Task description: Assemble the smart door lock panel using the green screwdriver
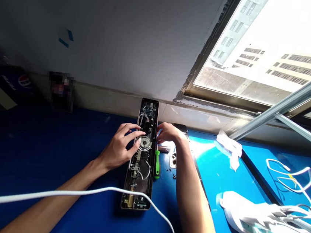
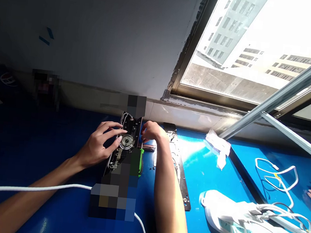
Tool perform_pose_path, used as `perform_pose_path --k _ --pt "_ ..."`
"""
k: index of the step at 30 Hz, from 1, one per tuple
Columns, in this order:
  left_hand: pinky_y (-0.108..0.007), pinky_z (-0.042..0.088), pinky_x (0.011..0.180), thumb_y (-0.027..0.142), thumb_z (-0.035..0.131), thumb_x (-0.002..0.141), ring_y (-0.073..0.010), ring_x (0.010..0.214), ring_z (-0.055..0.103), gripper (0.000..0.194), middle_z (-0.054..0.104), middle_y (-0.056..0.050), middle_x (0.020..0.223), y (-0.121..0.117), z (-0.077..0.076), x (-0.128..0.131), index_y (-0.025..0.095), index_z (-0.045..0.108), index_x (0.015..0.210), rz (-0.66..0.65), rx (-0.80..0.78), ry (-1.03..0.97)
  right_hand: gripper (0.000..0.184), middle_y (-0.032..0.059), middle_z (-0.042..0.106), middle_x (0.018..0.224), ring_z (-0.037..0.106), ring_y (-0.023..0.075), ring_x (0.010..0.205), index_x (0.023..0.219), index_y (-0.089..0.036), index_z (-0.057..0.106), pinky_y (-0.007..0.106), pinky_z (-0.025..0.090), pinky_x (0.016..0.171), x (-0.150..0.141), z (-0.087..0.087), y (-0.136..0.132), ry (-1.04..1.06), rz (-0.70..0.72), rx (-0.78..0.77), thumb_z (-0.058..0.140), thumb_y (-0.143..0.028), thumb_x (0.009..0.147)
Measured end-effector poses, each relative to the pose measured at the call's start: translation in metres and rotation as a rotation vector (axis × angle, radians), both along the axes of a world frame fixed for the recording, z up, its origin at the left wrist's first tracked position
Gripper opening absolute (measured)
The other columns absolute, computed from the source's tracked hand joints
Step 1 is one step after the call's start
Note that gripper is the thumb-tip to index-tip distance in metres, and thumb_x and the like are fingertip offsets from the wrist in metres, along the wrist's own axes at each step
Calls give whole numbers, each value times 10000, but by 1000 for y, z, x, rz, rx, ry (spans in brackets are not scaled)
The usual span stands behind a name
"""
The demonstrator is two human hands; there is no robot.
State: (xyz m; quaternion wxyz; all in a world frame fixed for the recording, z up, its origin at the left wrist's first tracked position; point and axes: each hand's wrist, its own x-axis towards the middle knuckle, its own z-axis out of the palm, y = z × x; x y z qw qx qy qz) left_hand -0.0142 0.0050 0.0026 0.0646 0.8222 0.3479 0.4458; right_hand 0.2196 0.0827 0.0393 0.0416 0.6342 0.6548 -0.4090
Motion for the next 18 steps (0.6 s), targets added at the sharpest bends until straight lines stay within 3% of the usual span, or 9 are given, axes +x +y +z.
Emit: perform_pose_path --k 12,16,18 --pt "-440 564 1007 188 582 995 -247 1138 627 211 685 -97 1191 40 31 15 183 755 1115 -88 26 4 341 91 673 1290 695 211 1067 1293 -190 642 420 616 908 -5 17 -8 -9 -50 47 652 -386 1013" --pt "-371 581 916 228 575 1004 -210 987 694 220 729 -84 1067 50 44 10 165 767 1091 -119 -95 7 210 93 757 950 717 177 761 1135 -165 692 322 602 690 2 33 -18 -35 -153 248 699 -271 953" --pt "-344 575 866 240 579 1000 -199 923 715 227 759 -72 1029 53 52 6 165 772 1096 -145 -171 37 159 90 768 913 715 179 733 1074 -179 702 314 573 655 5 44 -26 -17 -177 380 684 -260 938"
